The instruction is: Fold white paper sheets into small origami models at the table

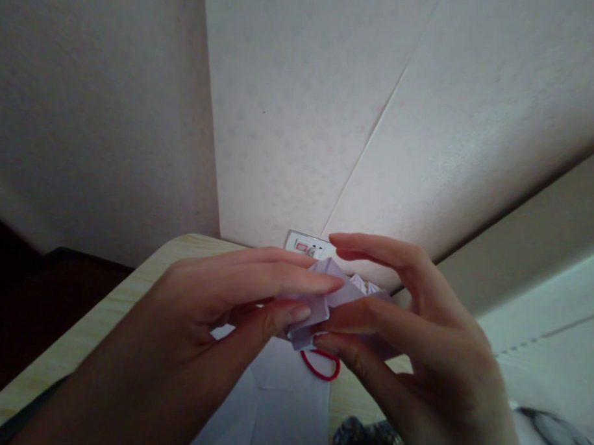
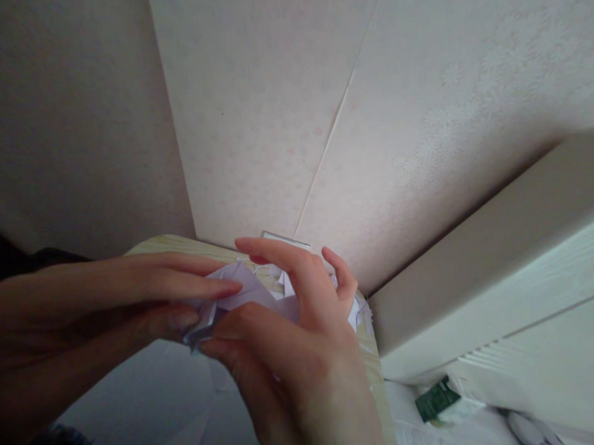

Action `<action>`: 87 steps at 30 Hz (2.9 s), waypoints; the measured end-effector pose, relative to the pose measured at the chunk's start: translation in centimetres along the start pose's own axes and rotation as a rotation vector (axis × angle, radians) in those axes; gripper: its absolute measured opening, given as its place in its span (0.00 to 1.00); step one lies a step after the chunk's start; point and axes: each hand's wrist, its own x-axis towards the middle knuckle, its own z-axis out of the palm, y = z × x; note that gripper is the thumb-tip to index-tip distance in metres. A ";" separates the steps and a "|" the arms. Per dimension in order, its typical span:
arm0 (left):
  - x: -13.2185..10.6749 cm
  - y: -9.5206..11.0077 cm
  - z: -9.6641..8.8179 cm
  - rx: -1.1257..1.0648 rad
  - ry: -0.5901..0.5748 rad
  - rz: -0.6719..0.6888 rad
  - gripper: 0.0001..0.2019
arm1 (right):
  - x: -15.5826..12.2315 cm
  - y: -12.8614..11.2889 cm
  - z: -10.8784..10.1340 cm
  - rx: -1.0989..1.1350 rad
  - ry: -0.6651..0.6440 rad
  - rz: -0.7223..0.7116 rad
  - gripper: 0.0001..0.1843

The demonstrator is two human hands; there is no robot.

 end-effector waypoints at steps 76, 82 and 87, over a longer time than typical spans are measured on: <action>-0.7 0.6 1.9 0.427 0.141 0.115 0.17 | 0.0 0.0 0.6 0.140 0.007 0.190 0.11; -1.1 0.6 2.4 0.386 0.186 0.137 0.22 | 0.3 -0.2 0.7 0.108 0.052 0.220 0.12; -1.0 0.9 2.6 0.336 0.177 0.121 0.24 | 0.3 -0.2 0.8 0.109 0.066 0.231 0.11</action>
